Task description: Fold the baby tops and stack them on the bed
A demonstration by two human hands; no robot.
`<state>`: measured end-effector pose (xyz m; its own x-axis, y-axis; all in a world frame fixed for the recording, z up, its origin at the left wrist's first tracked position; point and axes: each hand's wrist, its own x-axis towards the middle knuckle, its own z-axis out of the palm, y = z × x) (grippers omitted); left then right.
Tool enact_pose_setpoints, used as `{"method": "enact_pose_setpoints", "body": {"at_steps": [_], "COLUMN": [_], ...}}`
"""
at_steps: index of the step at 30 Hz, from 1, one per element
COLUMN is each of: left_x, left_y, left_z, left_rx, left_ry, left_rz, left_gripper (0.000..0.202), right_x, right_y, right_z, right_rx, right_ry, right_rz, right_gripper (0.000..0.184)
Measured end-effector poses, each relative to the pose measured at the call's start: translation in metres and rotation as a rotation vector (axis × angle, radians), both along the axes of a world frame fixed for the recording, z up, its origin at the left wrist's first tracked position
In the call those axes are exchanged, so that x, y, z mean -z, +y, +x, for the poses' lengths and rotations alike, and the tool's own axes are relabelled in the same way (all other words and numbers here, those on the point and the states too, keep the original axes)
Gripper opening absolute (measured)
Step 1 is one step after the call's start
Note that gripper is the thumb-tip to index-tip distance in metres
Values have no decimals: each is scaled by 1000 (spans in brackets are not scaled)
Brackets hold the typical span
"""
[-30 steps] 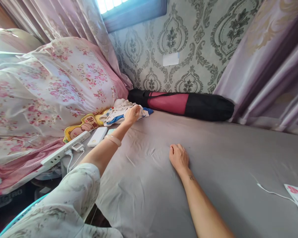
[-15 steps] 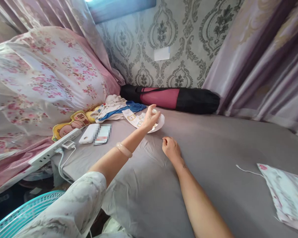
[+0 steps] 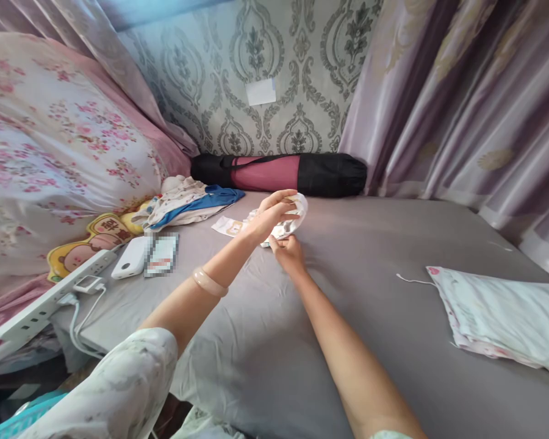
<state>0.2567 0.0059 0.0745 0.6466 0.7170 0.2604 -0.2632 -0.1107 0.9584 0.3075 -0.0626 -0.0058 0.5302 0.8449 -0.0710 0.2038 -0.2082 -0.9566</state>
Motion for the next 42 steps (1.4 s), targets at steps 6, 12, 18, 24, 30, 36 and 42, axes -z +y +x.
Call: {"method": "enact_pose_setpoints", "body": {"at_steps": [6,12,18,24,30,36,42], "left_x": [0,4,5,22,31,34,36], "left_y": [-8,17,20,21,25,24,25], "left_z": [0,-18,-42,-45,-46,-56,-65], "left_rx": [-20,-456,-642,-621,-413,-216,-111], "left_ry": [-17,3,127,125,25,102,114], "left_rz": [437,667,673,504,276,191,158], "left_gripper": [39,33,26,20,16,20,31], "right_x": [-7,-11,-35,-68,-97,-119,-106], "right_y": [-1,-2,-21,-42,-64,-97,-94], "right_z": [8,37,68,76,82,92,111], "right_rx": [145,219,336,379,136,-114,4], "right_ry": [284,199,-507,-619,-37,296,193], "right_rz": [136,145,164,331,430,268,257], "right_gripper": [16,17,31,35,26,22,24]}}
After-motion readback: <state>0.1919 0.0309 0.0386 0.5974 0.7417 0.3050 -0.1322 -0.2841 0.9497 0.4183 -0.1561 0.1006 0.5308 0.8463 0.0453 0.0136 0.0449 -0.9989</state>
